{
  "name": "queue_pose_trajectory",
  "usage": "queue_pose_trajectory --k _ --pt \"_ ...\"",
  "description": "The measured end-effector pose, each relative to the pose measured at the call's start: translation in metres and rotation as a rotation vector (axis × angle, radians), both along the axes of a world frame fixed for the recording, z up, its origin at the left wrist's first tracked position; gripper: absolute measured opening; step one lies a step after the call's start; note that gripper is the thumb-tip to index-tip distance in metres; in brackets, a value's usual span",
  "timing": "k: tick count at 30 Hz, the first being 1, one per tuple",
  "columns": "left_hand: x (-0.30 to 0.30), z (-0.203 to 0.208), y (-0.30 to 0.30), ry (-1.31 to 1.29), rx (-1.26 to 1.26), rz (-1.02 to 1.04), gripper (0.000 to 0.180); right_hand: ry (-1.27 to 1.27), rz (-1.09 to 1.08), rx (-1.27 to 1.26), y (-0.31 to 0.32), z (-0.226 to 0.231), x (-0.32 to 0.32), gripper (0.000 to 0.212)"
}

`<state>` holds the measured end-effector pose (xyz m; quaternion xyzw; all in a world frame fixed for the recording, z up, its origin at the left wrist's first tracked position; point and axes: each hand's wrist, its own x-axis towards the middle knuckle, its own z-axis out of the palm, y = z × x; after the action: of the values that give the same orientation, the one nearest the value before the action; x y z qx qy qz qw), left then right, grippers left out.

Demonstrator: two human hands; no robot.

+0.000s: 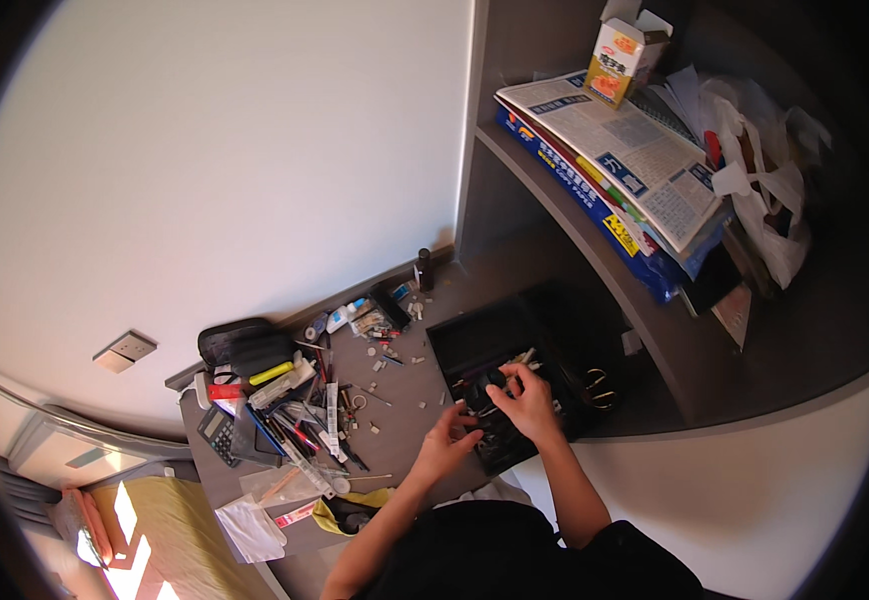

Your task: The person organizes stationery by picking up pens and other small office supplies from a desk and placing them into a black organizer tray.

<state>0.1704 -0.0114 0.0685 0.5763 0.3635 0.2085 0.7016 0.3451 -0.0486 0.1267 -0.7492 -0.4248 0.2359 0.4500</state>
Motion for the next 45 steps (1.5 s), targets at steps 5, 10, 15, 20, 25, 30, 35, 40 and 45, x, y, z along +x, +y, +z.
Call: queue_pose_trajectory --k 5,10,15,20,25,30,35,40,45 --pt "0.001 0.005 -0.008 -0.019 0.285 -0.014 0.063 0.082 0.074 -0.017 -0.038 -0.006 -0.029 0.034" --pt "-0.001 0.006 -0.019 -0.025 -0.170 0.037 0.065 -0.394 0.198 0.109 -0.049 -0.023 -0.032 0.032" --pt "-0.004 0.016 -0.017 0.054 0.381 0.039 0.078 -0.063 0.315 0.082 -0.053 -0.005 -0.038 0.044" --pt "-0.003 0.032 -0.008 0.130 0.619 0.017 0.085 -0.044 0.334 0.061 -0.039 0.014 -0.036 0.043" --pt "-0.002 0.046 -0.010 0.046 0.607 0.029 0.089 -0.041 0.250 0.127 -0.031 0.025 -0.013 0.036" --pt "-0.012 0.019 -0.006 0.312 0.800 0.028 0.082 -0.636 -0.095 0.062 -0.012 0.046 0.054 0.036" --pt "-0.016 -0.012 -0.004 0.405 0.902 -0.082 0.070 -0.848 -0.278 -0.373 -0.001 0.011 0.103 0.035" --pt "-0.021 -0.015 -0.004 0.441 0.871 -0.125 0.066 -0.870 -0.395 -0.490 0.000 -0.032 0.120 0.027" --pt "-0.022 -0.016 0.000 0.442 0.909 -0.092 0.065 -0.785 -0.320 -0.745 0.008 -0.046 0.123 0.025"
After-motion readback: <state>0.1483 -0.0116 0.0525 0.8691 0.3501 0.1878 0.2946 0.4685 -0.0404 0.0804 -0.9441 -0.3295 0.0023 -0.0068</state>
